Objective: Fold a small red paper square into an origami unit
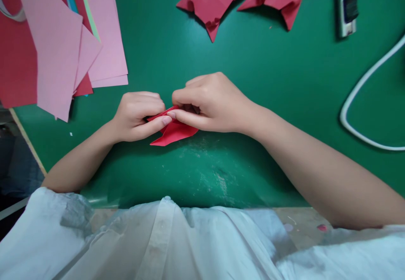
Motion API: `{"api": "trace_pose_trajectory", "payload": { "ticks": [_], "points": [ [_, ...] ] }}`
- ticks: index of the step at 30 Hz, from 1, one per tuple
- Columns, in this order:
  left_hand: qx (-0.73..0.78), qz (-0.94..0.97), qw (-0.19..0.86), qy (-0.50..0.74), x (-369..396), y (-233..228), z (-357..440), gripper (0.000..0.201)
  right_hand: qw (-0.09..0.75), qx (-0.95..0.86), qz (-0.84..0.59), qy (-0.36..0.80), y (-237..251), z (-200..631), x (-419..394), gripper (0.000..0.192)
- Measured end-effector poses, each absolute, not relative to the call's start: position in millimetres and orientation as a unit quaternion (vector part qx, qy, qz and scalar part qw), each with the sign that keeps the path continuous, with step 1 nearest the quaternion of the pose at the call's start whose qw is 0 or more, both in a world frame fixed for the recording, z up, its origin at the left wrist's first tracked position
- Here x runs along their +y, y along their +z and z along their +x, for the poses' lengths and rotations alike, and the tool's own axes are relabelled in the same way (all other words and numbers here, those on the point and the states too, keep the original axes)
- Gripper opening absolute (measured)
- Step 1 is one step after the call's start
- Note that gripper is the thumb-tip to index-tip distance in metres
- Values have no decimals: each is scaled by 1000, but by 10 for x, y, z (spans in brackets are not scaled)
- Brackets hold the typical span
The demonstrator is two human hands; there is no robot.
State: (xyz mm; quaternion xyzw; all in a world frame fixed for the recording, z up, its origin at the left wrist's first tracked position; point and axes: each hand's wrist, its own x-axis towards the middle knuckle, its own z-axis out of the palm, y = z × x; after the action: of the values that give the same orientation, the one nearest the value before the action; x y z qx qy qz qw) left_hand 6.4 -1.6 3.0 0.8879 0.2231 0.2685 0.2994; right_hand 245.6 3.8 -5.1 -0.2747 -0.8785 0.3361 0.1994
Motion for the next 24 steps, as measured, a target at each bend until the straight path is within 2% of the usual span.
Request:
{"api": "trace_pose_trajectory", "payload": {
  "ticks": [16, 24],
  "points": [
    [242, 885, 323, 230, -1, 35, 26, 42, 212, -867, -257, 371, -5, 2460, 78, 48],
    [235, 879, 325, 260, 0, 33, 41, 42, 223, -854, -262, 390, 2, 2459, 77, 47]
  ]
}}
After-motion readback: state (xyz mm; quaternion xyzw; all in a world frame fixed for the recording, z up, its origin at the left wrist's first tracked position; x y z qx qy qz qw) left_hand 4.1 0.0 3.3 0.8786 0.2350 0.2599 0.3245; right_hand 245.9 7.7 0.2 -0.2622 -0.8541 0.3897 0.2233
